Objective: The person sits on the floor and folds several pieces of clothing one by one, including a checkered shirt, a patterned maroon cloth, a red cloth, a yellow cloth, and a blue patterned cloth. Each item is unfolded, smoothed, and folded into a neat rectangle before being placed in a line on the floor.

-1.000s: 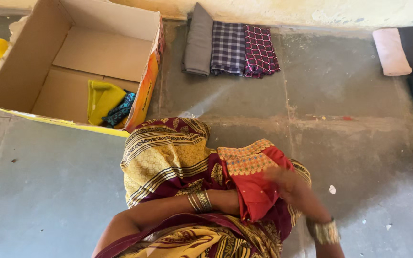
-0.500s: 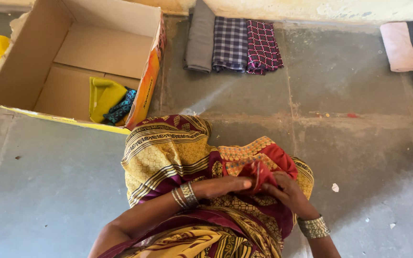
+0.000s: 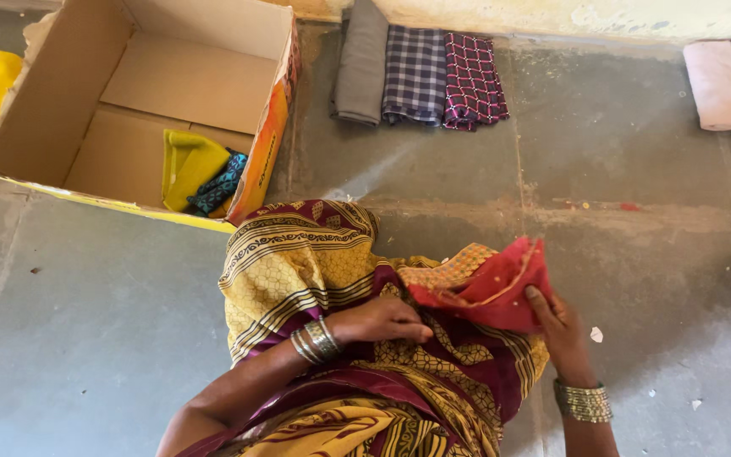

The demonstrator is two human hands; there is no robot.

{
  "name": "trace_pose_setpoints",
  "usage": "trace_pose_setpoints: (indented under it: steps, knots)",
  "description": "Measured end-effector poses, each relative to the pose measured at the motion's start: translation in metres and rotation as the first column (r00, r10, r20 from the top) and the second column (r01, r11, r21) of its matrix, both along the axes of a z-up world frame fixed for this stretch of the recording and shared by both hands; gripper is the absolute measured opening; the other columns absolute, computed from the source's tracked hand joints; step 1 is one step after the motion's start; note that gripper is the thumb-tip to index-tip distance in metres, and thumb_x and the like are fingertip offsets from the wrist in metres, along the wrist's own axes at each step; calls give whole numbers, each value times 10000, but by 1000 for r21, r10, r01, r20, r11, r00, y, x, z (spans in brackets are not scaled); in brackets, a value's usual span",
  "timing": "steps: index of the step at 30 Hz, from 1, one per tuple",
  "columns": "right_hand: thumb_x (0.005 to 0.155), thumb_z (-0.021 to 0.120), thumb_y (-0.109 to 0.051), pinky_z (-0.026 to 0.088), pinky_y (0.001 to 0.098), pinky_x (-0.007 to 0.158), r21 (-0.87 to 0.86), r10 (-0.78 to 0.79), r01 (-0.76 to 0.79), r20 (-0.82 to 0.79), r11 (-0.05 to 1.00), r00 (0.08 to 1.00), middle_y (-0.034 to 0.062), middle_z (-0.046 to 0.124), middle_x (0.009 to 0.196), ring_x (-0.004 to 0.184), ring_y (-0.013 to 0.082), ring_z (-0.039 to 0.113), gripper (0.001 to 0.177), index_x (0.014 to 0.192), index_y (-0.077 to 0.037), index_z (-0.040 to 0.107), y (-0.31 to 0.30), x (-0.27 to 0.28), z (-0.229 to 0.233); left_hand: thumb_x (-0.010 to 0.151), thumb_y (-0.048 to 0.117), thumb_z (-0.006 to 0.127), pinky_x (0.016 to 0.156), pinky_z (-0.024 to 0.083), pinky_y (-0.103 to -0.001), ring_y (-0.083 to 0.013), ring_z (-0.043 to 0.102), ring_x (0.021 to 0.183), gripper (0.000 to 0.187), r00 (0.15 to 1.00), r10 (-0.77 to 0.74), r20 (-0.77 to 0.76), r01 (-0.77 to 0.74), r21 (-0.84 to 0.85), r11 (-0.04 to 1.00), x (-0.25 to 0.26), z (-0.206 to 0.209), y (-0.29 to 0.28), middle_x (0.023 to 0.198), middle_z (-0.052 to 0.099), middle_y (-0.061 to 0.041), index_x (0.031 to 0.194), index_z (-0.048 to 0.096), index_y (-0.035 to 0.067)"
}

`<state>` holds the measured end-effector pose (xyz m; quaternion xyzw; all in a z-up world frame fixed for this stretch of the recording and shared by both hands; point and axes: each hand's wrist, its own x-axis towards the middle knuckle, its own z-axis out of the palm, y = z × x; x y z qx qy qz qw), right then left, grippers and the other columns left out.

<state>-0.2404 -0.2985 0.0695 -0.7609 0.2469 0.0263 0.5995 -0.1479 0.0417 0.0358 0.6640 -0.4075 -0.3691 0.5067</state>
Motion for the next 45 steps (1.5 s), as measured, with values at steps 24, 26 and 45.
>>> trace_pose_setpoints:
  steps: [24,26,45]
  knots:
    - [948,701,-264,510,460,784,-795,215,134,316,591,924,164,674,1018,928,368,644,267,1105,-49,679,132,-30,50,1102,686,334,1178,427,-380,-235,581,1305,790,343,-268,-900,-432,-405,806,-24,-45,-155,1415,606,-146,1510,471,23]
    - [970,682,-301,515,464,772,-781,171,12,152,624,973,173,679,1054,925,371,650,306,1135,-44,679,129,-9,28,1076,650,353,1149,432,-366,-209,574,1293,746,405,-39,-914,-487,-252,836,-13,-56,-150,1424,596,-114,1513,479,59]
    - [869,688,-131,372,481,1128,-922,104,153,202,357,974,122,544,1422,1301,356,496,376,1243,-92,703,88,-28,6,1004,209,651,1170,390,-354,-218,502,1371,687,546,299,-782,-702,-233,673,1,-54,-120,1508,530,-121,1588,336,29]
